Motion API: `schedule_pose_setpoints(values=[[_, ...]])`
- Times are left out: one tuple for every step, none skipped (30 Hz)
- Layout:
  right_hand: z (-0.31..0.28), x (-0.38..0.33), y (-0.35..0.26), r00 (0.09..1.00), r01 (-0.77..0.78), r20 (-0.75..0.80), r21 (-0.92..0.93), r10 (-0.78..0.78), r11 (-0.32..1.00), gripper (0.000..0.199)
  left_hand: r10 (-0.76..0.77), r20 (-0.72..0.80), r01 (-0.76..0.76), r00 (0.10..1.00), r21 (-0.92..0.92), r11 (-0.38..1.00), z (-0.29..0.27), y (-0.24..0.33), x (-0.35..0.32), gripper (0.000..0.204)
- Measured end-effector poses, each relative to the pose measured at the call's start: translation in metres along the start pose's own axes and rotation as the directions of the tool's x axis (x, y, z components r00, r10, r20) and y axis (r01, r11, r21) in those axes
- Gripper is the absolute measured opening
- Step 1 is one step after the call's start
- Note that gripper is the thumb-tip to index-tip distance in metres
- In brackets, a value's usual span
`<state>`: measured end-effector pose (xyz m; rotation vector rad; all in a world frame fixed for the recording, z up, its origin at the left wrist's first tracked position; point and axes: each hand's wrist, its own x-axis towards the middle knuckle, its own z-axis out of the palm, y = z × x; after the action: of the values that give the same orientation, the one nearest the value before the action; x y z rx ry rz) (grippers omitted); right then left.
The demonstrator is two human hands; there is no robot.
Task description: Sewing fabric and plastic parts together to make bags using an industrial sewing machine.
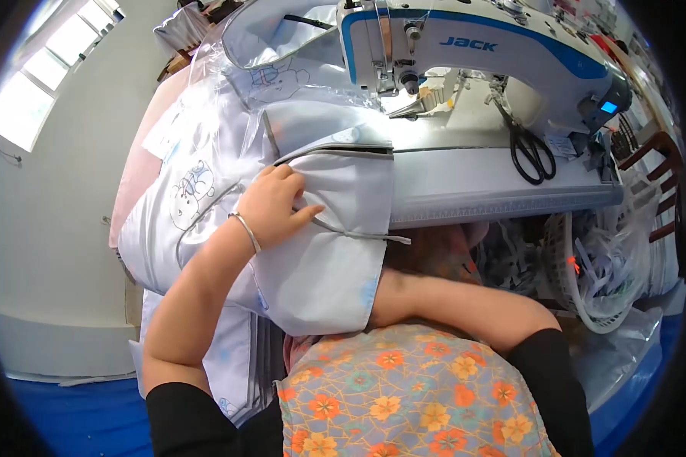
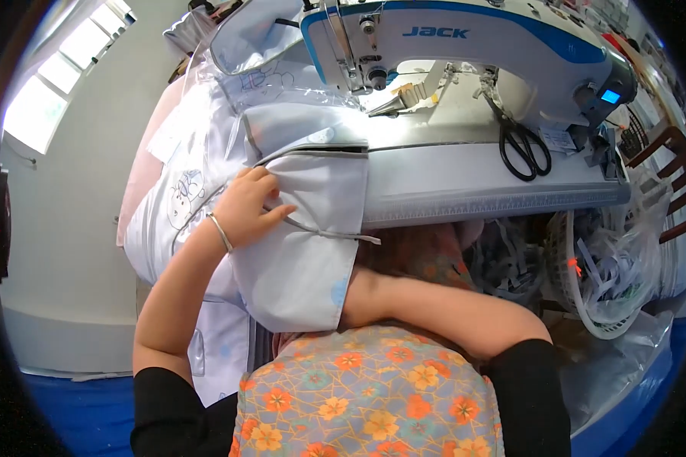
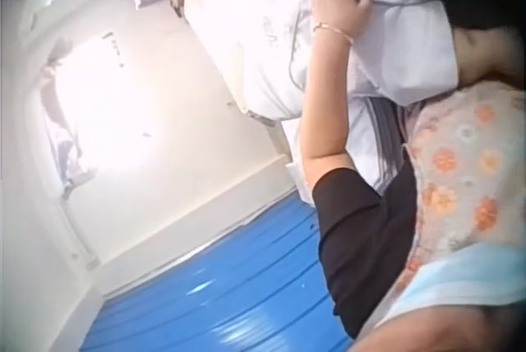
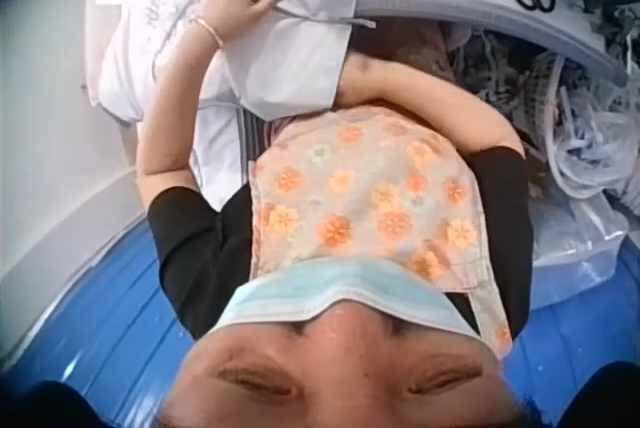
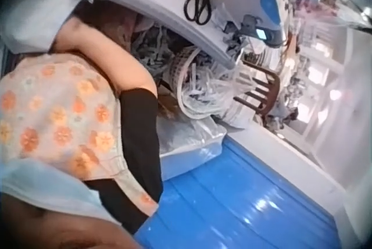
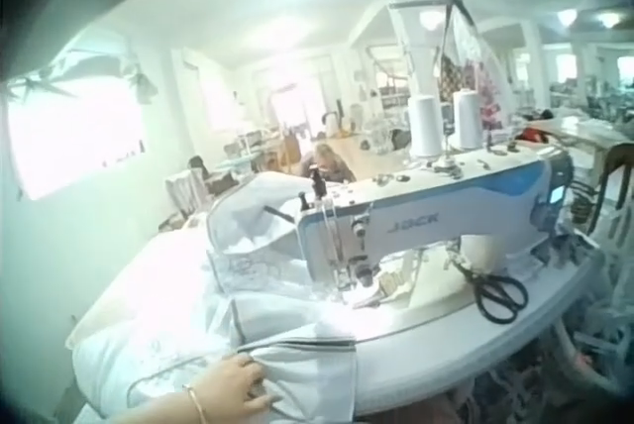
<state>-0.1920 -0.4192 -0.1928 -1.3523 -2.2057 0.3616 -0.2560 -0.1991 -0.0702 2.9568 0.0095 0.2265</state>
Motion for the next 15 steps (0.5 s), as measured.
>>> schedule_pose_setpoints(values=[[0.000, -0.001, 0.014, 0.982, -0.181, 0.020, 0.390, 0.188, 0.903, 0.052, -0.009, 0.014, 0.010, 1.000, -0.017, 1.000, -0.003, 0.002, 0.004, 0.038], [-0.008, 0.008, 0.020, 0.934, -0.315, 0.111, 0.706, 0.340, 0.634, 0.050, -0.014, 0.011, 0.014, 1.000, -0.014, 1.000, -0.004, -0.001, 0.005, 0.038], [-0.007, 0.016, 0.019, 0.936, -0.312, 0.114, 0.705, 0.332, 0.637, 0.050, -0.007, 0.004, 0.007, 1.000, -0.024, 1.000, -0.003, -0.005, 0.004, 0.037], [-0.006, 0.025, 0.017, 0.959, -0.244, 0.026, 0.576, 0.281, 0.780, 0.050, -0.001, -0.003, 0.001, 1.000, -0.034, 0.999, -0.003, -0.007, 0.003, 0.036], [-0.005, 0.033, 0.017, 0.974, -0.175, -0.061, 0.419, 0.220, 0.891, 0.050, 0.003, -0.006, -0.003, 1.000, -0.030, 1.000, -0.006, -0.003, 0.006, 0.036], [-0.004, 0.042, 0.018, 0.980, -0.108, -0.135, 0.244, 0.144, 0.964, 0.050, -0.023, -0.011, 0.024, 1.000, 0.084, 0.996, -0.010, 0.006, 0.009, 0.035], [-0.003, 0.048, 0.020, 0.979, -0.047, -0.194, 0.055, 0.056, 0.997, 0.049, -0.047, -0.019, 0.050, 0.999, 0.195, 0.979, -0.014, 0.016, 0.012, 0.033], [-0.002, 0.053, 0.024, 0.972, 0.012, -0.230, -0.132, -0.042, 0.991, 0.049, -0.051, -0.016, 0.053, 0.999, 0.198, 0.979, -0.017, 0.024, 0.014, 0.033], [-0.002, 0.057, 0.028, 0.971, 0.014, -0.236, -0.131, -0.045, 0.991, 0.049, 0.053, -0.109, -0.027, 0.993, 0.231, 0.973, -0.022, 0.036, 0.013, 0.031], [-0.005, 0.059, 0.034, 0.985, 0.044, -0.168, 0.468, 0.041, 0.882, 0.048, 0.161, -0.196, -0.105, 0.967, 0.269, 0.957, -0.025, 0.045, 0.015, 0.029], [-0.007, 0.062, 0.037, 0.996, 0.025, -0.059, 0.895, 0.061, 0.446, 0.047, 0.156, -0.194, -0.100, 0.968, 0.273, 0.957, -0.027, 0.051, 0.017, 0.029], [-0.006, 0.063, 0.037, 0.997, 0.028, -0.060, 0.896, 0.057, 0.444, 0.047, 0.139, -0.150, -0.090, 0.979, 0.294, 0.952, -0.029, 0.057, 0.020, 0.027], [-0.007, 0.050, 0.038, 0.995, -0.001, -0.045, 0.892, 0.091, 0.451, 0.046, 0.121, -0.106, -0.082, 0.987, 0.314, 0.946, -0.030, 0.059, 0.023, 0.026], [-0.001, 0.047, 0.032, 0.992, -0.029, -0.032, 0.888, 0.125, 0.460, 0.046, 0.121, -0.105, -0.082, 0.987, 0.317, 0.945, -0.030, 0.057, 0.026, 0.026], [-0.003, 0.064, 0.038, 0.987, -0.058, -0.020, 0.883, 0.160, 0.467, 0.045, 0.199, -0.185, -0.116, 0.962, 0.384, 0.916, -0.029, 0.054, 0.029, 0.027]])
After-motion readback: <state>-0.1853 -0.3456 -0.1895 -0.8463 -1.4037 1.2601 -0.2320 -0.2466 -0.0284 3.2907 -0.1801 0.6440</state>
